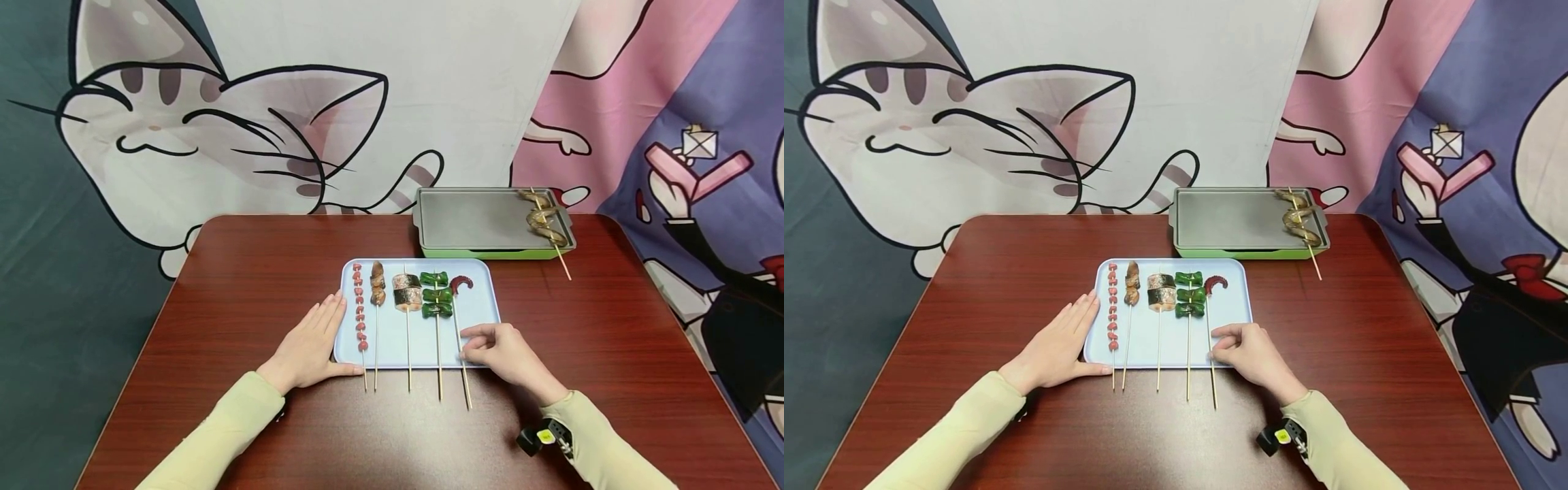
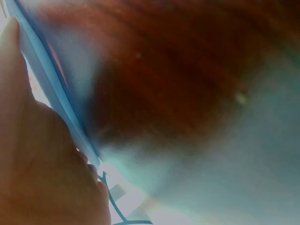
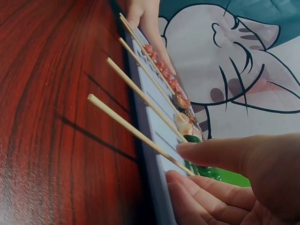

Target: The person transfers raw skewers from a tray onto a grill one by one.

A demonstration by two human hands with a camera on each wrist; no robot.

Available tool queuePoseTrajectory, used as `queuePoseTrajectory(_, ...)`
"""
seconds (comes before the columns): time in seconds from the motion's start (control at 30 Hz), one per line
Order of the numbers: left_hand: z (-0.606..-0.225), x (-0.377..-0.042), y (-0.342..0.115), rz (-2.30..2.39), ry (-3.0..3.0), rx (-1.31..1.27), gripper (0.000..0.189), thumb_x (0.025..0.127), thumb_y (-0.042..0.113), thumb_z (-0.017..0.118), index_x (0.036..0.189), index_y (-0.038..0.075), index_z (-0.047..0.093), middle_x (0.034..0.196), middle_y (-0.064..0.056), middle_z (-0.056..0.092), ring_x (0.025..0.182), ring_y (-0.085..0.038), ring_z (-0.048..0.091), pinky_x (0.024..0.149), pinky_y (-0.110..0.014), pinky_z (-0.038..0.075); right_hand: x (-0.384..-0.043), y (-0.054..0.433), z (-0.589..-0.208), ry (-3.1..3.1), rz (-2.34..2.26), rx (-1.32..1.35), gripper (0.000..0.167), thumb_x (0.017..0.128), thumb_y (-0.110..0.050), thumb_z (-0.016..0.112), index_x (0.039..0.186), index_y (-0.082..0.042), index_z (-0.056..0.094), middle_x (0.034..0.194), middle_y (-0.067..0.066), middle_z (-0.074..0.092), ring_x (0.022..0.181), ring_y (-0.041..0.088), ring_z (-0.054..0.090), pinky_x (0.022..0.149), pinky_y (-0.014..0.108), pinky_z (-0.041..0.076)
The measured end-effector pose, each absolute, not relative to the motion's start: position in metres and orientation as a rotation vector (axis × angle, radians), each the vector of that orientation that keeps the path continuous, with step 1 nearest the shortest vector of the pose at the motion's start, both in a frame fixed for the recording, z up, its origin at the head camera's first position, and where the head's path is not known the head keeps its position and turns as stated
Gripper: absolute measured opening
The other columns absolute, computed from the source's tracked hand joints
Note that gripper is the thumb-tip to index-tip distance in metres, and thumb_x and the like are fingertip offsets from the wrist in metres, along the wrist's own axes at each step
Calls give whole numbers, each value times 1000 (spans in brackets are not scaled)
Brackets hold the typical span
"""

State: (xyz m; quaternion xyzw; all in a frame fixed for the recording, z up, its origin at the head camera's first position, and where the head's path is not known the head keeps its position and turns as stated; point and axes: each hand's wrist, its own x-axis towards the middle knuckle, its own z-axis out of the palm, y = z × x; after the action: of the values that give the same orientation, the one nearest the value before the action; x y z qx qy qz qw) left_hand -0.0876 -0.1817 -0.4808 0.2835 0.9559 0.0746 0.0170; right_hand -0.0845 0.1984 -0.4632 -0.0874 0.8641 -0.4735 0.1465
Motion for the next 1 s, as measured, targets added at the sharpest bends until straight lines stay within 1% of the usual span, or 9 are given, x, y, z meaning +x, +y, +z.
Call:
queuePoseTrajectory(0.53,-479,-87,-181,243,2971,881,123,81,82,60,155,-11,28,164,-26,19,151,-38,20,121,-48,20,-85,197,-470,2438,-1417,-197,33,83,-4,80,114,6,73,80,3,74,75,13,67,67,21,49)
queuePoseTrajectory(0.7,-479,-87,-181,238,2977,888,122,81,81,61,154,-12,29,163,-26,20,150,-38,22,121,-49,21,-86,198,-468,2400,-1457,-177,37,83,-4,80,117,8,71,81,5,74,74,13,66,66,21,50)
queuePoseTrajectory(0.83,-479,-87,-181,240,2973,882,122,81,81,60,155,-11,28,164,-26,20,151,-38,21,121,-48,20,-86,201,-465,2260,-1598,-117,41,85,2,75,122,15,65,84,13,73,74,15,68,69,27,59)
queuePoseTrajectory(0.93,-479,-87,-181,242,2971,880,122,82,81,60,155,-11,28,164,-26,20,151,-38,21,121,-48,20,-87,205,-465,2160,-1686,-85,43,87,7,71,126,19,60,86,19,72,74,17,69,69,33,62)
queuePoseTrajectory(1.0,-480,-87,-181,243,2972,883,121,82,81,60,155,-12,29,163,-26,20,150,-38,21,121,-48,21,-87,208,-466,2149,-1695,-87,42,88,8,70,127,19,59,86,20,71,74,18,69,68,35,62)
